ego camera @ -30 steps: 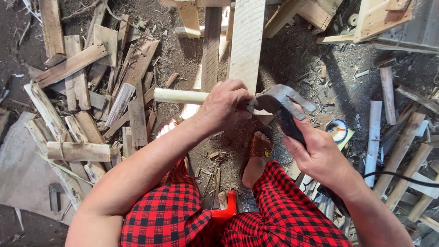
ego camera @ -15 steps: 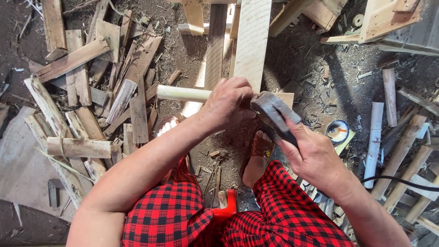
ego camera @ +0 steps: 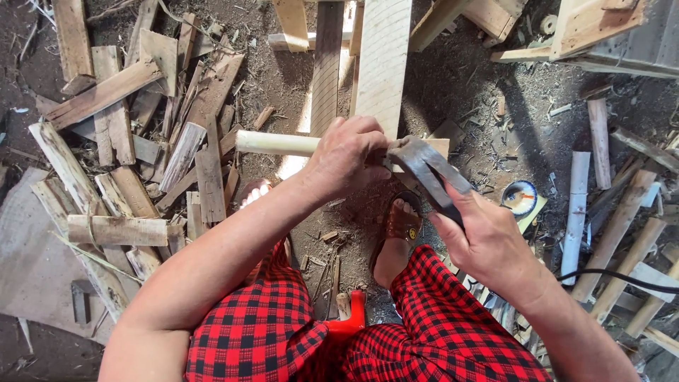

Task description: The person sits on a low stool and assembles a small wooden stool frame, fitting a wooden crossbar against the leg joint, positioning it by hand, and driving nails into the joint using a claw hammer. They reposition the wood piece and hammer repeatedly to secure the joint.

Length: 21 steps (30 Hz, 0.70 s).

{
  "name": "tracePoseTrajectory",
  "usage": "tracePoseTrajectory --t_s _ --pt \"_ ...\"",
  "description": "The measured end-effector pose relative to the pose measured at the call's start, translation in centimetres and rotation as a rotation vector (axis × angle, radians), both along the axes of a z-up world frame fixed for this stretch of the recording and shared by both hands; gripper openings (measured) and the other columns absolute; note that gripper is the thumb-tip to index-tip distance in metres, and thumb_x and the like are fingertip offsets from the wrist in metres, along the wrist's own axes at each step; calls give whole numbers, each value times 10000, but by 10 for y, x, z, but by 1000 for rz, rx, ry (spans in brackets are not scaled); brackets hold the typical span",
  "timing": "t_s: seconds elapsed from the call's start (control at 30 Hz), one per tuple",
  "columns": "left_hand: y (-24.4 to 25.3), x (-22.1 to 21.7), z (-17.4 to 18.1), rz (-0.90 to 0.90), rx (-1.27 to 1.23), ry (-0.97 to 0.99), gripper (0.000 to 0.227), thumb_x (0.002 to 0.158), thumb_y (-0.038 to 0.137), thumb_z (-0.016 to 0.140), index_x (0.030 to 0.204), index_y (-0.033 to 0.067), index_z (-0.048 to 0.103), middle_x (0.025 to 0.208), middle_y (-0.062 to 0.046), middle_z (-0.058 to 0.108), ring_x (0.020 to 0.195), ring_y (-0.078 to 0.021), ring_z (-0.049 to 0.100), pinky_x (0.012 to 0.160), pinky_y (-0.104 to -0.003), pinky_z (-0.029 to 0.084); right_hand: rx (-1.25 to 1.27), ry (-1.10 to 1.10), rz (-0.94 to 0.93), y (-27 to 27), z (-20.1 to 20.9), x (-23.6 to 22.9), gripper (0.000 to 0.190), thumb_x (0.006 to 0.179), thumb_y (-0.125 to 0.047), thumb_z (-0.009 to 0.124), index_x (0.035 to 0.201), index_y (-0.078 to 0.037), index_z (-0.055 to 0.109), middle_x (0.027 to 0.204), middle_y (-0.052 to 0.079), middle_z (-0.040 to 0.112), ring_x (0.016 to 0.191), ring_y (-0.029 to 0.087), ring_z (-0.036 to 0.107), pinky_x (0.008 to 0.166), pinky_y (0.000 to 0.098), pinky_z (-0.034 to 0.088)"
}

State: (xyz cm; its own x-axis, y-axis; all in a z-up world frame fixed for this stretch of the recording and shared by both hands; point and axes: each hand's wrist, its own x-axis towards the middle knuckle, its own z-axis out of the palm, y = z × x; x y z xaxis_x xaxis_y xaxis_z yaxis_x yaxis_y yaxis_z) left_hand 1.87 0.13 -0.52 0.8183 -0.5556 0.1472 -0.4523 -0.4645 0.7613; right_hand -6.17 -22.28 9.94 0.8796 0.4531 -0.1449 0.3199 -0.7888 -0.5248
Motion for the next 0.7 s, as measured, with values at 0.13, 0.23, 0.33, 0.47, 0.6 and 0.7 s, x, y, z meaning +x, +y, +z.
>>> tracePoseTrajectory --t_s 0.13,0.23,0.33,0.47,0.6,0.7 --pt "-2 -2 -3 2 35 -12 378 573 312 883 803 156 628 874 7 573 766 -191 512 641 -324 329 -107 128 -150 12 20 -4 578 874 -269 509 1411 -102 372 663 152 596 529 322 590 569 452 511" --pt "-5 -2 -5 26 -38 -55 309 647 274 845 789 149 601 847 5 569 736 -169 497 644 -311 336 132 -18 14 18 19 1 514 888 -145 522 1348 32 375 1169 263 582 846 335 655 793 410 537" --pt "-2 -2 -3 56 -99 -56 232 701 233 798 869 184 645 848 19 591 785 -178 551 646 -331 324 -176 115 34 11 2 -2 628 877 -268 513 1441 -116 284 1247 207 552 918 370 626 836 502 502" --pt "1 -6 -7 20 -42 -55 439 597 258 844 958 178 606 910 -6 580 824 -198 537 680 -336 330 -64 265 -147 -10 -2 -9 614 860 -321 479 1408 -82 337 1249 243 531 827 367 653 799 440 508" --pt "-2 -10 2 97 29 31 474 578 194 876 948 174 581 858 -10 571 846 -191 554 752 -320 360 318 74 -325 -54 -45 -22 668 812 -18 586 1437 -18 350 718 152 611 487 229 565 410 353 455" --pt "0 -11 12 93 -13 42 350 620 199 856 858 191 600 876 0 565 839 -187 545 773 -326 358 453 158 -483 -34 -43 -26 632 847 11 527 1440 -66 323 648 152 584 436 170 520 371 307 463"
